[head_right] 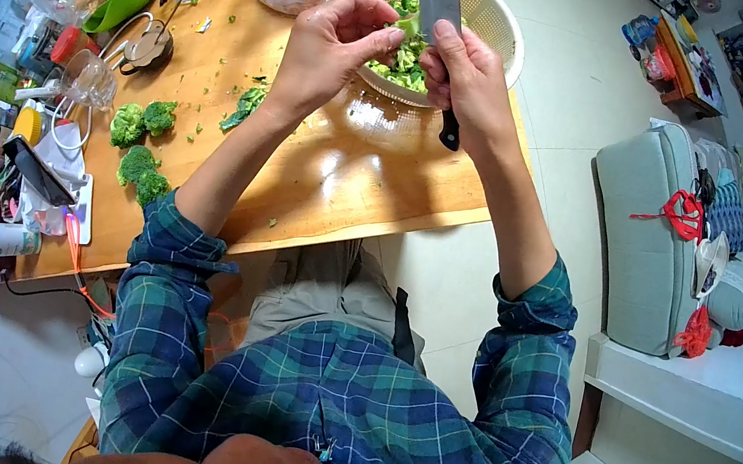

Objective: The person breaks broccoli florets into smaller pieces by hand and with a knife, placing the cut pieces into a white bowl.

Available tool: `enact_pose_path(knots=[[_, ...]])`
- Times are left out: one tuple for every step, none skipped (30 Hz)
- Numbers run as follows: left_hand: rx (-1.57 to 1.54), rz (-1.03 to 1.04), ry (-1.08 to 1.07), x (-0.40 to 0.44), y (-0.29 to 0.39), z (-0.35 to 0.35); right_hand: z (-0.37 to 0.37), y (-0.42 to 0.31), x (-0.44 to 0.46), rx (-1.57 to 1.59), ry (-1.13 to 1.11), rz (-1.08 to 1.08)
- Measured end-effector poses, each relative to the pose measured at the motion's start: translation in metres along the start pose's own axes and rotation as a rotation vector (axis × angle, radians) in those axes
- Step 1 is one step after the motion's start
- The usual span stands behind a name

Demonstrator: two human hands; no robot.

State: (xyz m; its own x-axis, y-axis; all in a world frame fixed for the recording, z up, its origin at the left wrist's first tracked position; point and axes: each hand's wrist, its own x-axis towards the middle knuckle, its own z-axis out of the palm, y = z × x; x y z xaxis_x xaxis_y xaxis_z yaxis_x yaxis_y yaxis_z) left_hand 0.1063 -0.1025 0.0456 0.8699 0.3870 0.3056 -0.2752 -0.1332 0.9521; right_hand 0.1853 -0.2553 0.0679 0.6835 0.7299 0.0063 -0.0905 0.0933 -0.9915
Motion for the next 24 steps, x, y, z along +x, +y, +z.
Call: enact_pose_path(knots=[[-0.001, 0.0, -0.001, 0.0, 0.0, 0.0, 0.003, -0.001, -0.001, -0.024, 0.013, -0.007], [0.038, 0.043, 0.047, 0.0, 0.001, 0.0, 0.006, -0.002, -0.002, -0.049, 0.025, -0.015], [0.077, 0.087, 0.094, 0.0, 0.001, 0.0, 0.008, -0.003, -0.003, -0.049, 0.026, -0.014], [0.077, 0.086, 0.094, -0.001, 0.0, 0.0, 0.011, -0.004, -0.004, -0.068, 0.018, -0.024], [0.119, 0.141, 0.11, -0.001, 0.0, 0.0, 0.013, -0.004, -0.005, -0.086, 0.011, -0.033], [0.159, 0.196, 0.125, -0.002, 0.0, 0.0, 0.014, -0.002, -0.004, -0.085, 0.013, -0.032], [0.159, 0.195, 0.121, -0.004, 0.0, 0.001, 0.014, 0.001, -0.003, -0.071, 0.019, -0.063], [0.22, 0.257, 0.135, -0.005, 0.001, 0.002, 0.014, 0.004, -0.002, -0.057, 0.024, -0.095], [0.282, 0.32, 0.15, -0.006, 0.002, 0.003, 0.015, 0.006, -0.001, -0.058, 0.026, -0.096], [0.28, 0.32, 0.147, -0.006, 0.001, 0.004, 0.015, 0.008, -0.001, -0.055, 0.032, -0.103], [0.299, 0.334, 0.154, -0.005, 0.0, 0.005, 0.015, 0.009, -0.001, -0.051, 0.036, -0.109], [0.317, 0.348, 0.162, -0.006, -0.001, 0.005, 0.016, 0.009, -0.001, -0.051, 0.038, -0.108], [0.317, 0.347, 0.159, -0.005, -0.002, 0.005, 0.016, 0.009, -0.001, -0.051, 0.034, -0.091], [0.307, 0.364, 0.157, -0.004, -0.003, 0.005, 0.016, 0.008, -0.001, -0.051, 0.03, -0.076], [0.298, 0.379, 0.156, -0.004, -0.005, 0.004, 0.014, 0.007, -0.001, -0.049, 0.031, -0.075], [0.298, 0.378, 0.154, -0.004, -0.006, 0.004, 0.011, 0.005, -0.001, -0.026, 0.0, -0.031], [0.289, 0.372, 0.154, -0.004, -0.006, 0.004, 0.01, 0.004, -0.001, -0.003, -0.032, 0.013], [0.279, 0.365, 0.155, -0.004, -0.007, 0.004, 0.01, 0.003, -0.001, -0.002, -0.031, 0.013], [0.279, 0.364, 0.155, -0.004, -0.006, 0.005, 0.011, 0.003, -0.002, -0.011, -0.025, 0.01], [0.287, 0.347, 0.166, -0.004, -0.004, 0.005, 0.011, 0.003, -0.003, -0.019, -0.018, 0.008], [0.295, 0.33, 0.177, -0.004, -0.003, 0.005, 0.012, 0.002, -0.004, -0.018, -0.017, 0.01], [0.295, 0.329, 0.177, -0.004, -0.003, 0.006, 0.014, 0.002, -0.005, -0.027, -0.002, 0.007], [0.292, 0.34, 0.191, -0.004, -0.002, 0.007, 0.015, 0.002, -0.006, -0.037, 0.012, 0.005], [0.289, 0.351, 0.206, -0.004, -0.002, 0.007, 0.016, 0.004, -0.005, -0.036, 0.013, 0.006]])
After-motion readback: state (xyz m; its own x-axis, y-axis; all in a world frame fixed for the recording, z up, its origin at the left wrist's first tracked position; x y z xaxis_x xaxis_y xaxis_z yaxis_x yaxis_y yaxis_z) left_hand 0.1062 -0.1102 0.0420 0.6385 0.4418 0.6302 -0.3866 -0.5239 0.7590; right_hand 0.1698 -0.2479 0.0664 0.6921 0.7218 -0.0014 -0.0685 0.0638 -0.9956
